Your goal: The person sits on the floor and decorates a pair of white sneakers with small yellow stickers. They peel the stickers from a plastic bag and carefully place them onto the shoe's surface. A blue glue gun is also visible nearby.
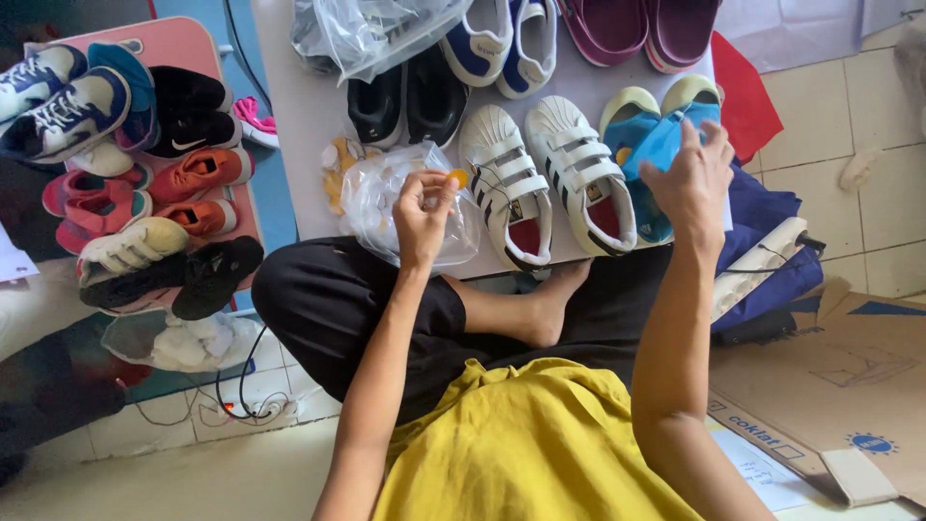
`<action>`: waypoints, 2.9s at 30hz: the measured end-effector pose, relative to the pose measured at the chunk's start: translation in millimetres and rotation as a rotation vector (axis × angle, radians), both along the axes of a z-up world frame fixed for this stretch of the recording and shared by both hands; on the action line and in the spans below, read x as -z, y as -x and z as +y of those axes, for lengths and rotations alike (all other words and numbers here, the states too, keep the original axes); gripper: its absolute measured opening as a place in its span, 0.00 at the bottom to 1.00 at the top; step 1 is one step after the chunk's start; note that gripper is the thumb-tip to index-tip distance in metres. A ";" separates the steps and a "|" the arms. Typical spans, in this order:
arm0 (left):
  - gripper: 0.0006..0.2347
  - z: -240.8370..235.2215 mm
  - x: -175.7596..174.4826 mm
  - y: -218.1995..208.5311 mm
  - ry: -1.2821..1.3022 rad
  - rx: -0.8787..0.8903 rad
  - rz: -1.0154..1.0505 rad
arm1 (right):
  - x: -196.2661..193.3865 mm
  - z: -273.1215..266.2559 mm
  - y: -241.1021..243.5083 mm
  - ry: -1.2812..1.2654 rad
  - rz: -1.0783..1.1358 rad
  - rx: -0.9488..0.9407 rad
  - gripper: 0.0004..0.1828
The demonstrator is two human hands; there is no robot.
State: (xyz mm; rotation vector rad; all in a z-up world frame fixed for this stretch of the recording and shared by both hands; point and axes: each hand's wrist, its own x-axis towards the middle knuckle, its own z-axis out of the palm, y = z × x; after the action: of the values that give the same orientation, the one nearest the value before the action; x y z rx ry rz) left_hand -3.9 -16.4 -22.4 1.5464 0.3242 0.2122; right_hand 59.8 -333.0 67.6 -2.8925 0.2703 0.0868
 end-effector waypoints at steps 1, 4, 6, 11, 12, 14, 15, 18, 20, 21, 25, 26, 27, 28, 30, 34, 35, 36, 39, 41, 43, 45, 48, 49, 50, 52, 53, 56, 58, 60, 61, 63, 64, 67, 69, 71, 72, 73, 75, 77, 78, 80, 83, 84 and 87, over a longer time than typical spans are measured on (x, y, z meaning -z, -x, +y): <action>0.11 -1.0 -8.9 0.1 0.001 0.001 -0.001 | -13.8 17.1 -7.0 0.001 -0.001 0.001 0.38; 0.09 -3.1 -28.4 -2.0 -0.038 0.053 -0.057 | -43.4 72.5 -34.4 -0.238 -0.213 -0.252 0.27; 0.08 -2.5 -31.5 -2.2 -0.112 0.045 0.001 | -46.8 116.2 -58.8 -0.430 -0.297 -0.507 0.20; 0.09 -0.8 -31.5 -4.8 -0.141 0.012 -0.012 | -19.9 240.4 -139.0 -0.503 -0.483 -0.862 0.14; 0.09 -0.9 -30.3 -5.2 -0.148 0.011 -0.002 | -6.8 264.0 -158.3 -0.510 -0.522 -0.922 0.13; 0.09 -0.1 -31.2 -4.5 -0.141 0.001 -0.006 | 31.2 302.2 -191.1 -0.400 -0.526 -0.909 0.06; 0.10 0.4 -31.3 -5.9 -0.130 -0.008 -0.015 | 49.1 322.0 -209.0 -0.284 -0.532 -0.895 0.03; 0.10 3.7 -36.9 -6.6 -0.089 0.000 -0.013 | 181.1 353.6 -288.9 0.259 -0.762 -1.191 0.05; 0.08 2.8 -32.3 -9.9 -0.082 0.004 -0.028 | 189.4 363.8 -286.8 0.368 -0.864 -1.159 0.02; 0.06 1.7 -30.4 -12.5 -0.080 0.011 -0.045 | 192.9 367.6 -286.9 0.474 -0.968 -1.119 0.02; 0.06 -0.3 -22.5 -16.0 -0.084 0.062 0.006 | 171.3 364.1 -250.8 -0.089 -0.664 -0.951 0.19; 0.06 -1.5 -19.7 -16.0 -0.110 0.075 -0.042 | 154.2 361.3 -241.7 -0.165 -0.541 -0.943 0.16; 0.07 -3.7 -17.2 -16.1 -0.136 0.087 -0.092 | 136.4 358.0 -232.7 -0.239 -0.419 -0.934 0.15; 0.07 -2.6 -18.1 -16.1 -0.135 0.086 -0.090 | 136.2 358.7 -228.0 -0.239 -0.417 -0.935 0.15; 0.08 -3.3 -20.0 -16.4 -0.120 0.080 -0.076 | 135.3 357.8 -219.0 -0.280 -0.740 -0.895 0.03; 0.09 -3.7 -26.5 -13.2 -0.142 0.087 -0.045 | 119.3 356.3 -200.2 -0.596 -0.677 -0.727 0.03; 0.06 -4.8 -24.4 -13.8 -0.171 0.090 -0.030 | 114.7 354.0 -199.0 -0.650 -0.678 -0.711 0.05; 0.04 -6.2 -22.7 -14.8 -0.199 0.093 -0.016 | 109.8 351.5 -198.1 -0.704 -0.678 -0.696 0.07; 0.09 -5.6 -20.1 -14.9 -0.296 0.118 -0.027 | 109.9 349.3 -201.1 -0.910 -0.629 -0.622 0.11; 0.08 -5.9 -16.0 -17.8 -0.302 0.119 -0.028 | 110.7 347.1 -202.5 -0.961 -0.655 -0.547 0.10; 0.07 -5.9 -13.7 -17.8 -0.308 0.113 -0.020 | 111.6 344.4 -199.4 -1.014 -0.668 -0.473 0.12; 0.08 -5.6 -14.8 -19.2 -0.297 0.109 -0.040 | 108.3 339.9 -196.9 -0.963 -0.675 -0.510 0.15; 0.05 -4.7 -24.6 -17.0 -0.252 0.097 -0.048 | 81.3 328.4 -181.7 -0.847 -0.584 -0.549 0.11; 0.05 -5.1 -25.0 -16.5 -0.249 0.096 -0.050 | 69.2 320.4 -173.4 -0.843 -0.584 -0.552 0.11; 0.04 -5.5 -25.6 -15.8 -0.294 0.081 -0.058 | 57.0 312.4 -164.9 -0.842 -0.565 -0.587 0.07; 0.04 -5.1 -26.3 -17.4 -0.339 0.065 -0.076 | 33.8 294.6 -146.4 -0.837 -0.555 -0.627 0.03; 0.04 -5.1 -26.0 -16.8 -0.345 0.071 -0.074 | 24.3 283.8 -133.6 -0.860 -0.529 -0.632 0.04; 0.04 -5.6 -21.9 -17.5 -0.304 0.065 -0.085 | 3.9 244.5 -93.9 -0.908 -0.474 -0.594 0.07; 0.05 -5.1 -15.2 -11.3 -0.258 0.054 -0.091 | 4.2 216.7 -64.3 -0.935 -0.439 -0.547 0.08; 0.06 -3.6 -7.9 -6.8 0.061 0.032 0.033 | 12.0 189.4 -39.6 -0.981 -0.390 -0.427 0.08; 0.06 -3.1 -6.3 -6.7 0.060 0.035 0.034 | 16.3 183.0 -27.0 -0.981 -0.391 -0.424 0.08; 0.05 -1.2 -4.0 -7.2 0.307 0.083 -0.015 | 23.9 171.0 -2.1 -0.937 -0.376 -0.352 0.06; 0.05 0.9 -7.4 -4.7 0.304 0.086 -0.016 | 24.2 168.6 10.6 -0.939 -0.380 -0.350 0.06; 0.03 5.8 -15.2 -2.9 0.395 0.134 -0.027 | 20.9 162.5 41.9 -1.046 -0.368 -0.316 0.07; 0.02 7.7 -14.2 -1.5 0.425 0.093 -0.003 | 15.8 159.9 60.5 -1.022 -0.357 -0.312 0.08; 0.04 8.9 -20.5 -1.8 0.408 0.086 0.029 | 15.2 151.3 73.7 -1.041 -0.329 -0.314 0.08; 0.06 9.1 -23.0 -0.7 0.393 0.074 0.062 | 15.2 146.7 81.7 -1.060 -0.297 -0.318 0.07; 0.06 7.8 -22.0 -0.2 0.394 0.082 0.066 | 18.4 140.9 86.6 -1.057 -0.299 -0.310 0.07; 0.07 5.9 -19.8 -0.2 0.367 0.107 0.091 | 25.1 130.0 95.5 -1.023 -0.283 -0.321 0.06; 0.07 5.3 -21.6 0.9 0.364 0.128 0.106 | 28.9 116.8 106.0 -1.030 -0.276 -0.300 0.06; 0.06 5.5 -22.8 1.4 0.361 0.142 0.120 | 30.6 110.8 111.1 -1.039 -0.266 -0.284 0.06; 0.07 7.0 -10.4 2.3 0.367 0.170 0.174 | 35.6 100.9 119.0 -1.054 -0.265 -0.257 0.05; 0.09 11.9 8.1 3.2 0.345 0.322 0.356 | 35.5 91.3 126.7 -1.057 -0.267 -0.226 0.05; 0.10 13.9 15.0 4.4 0.312 0.448 0.488 | 35.1 88.9 129.3 -1.047 -0.269 -0.216 0.06; 0.12 17.4 -2.6 2.0 0.238 0.622 0.569 | 34.3 83.6 131.9 -1.008 -0.279 -0.221 0.06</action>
State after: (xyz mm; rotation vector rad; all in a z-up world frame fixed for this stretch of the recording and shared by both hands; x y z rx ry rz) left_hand -5.9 1.0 -19.8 1.3758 0.2811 -0.7391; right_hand -72.1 -249.5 33.3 -1.8846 -0.1274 -0.1145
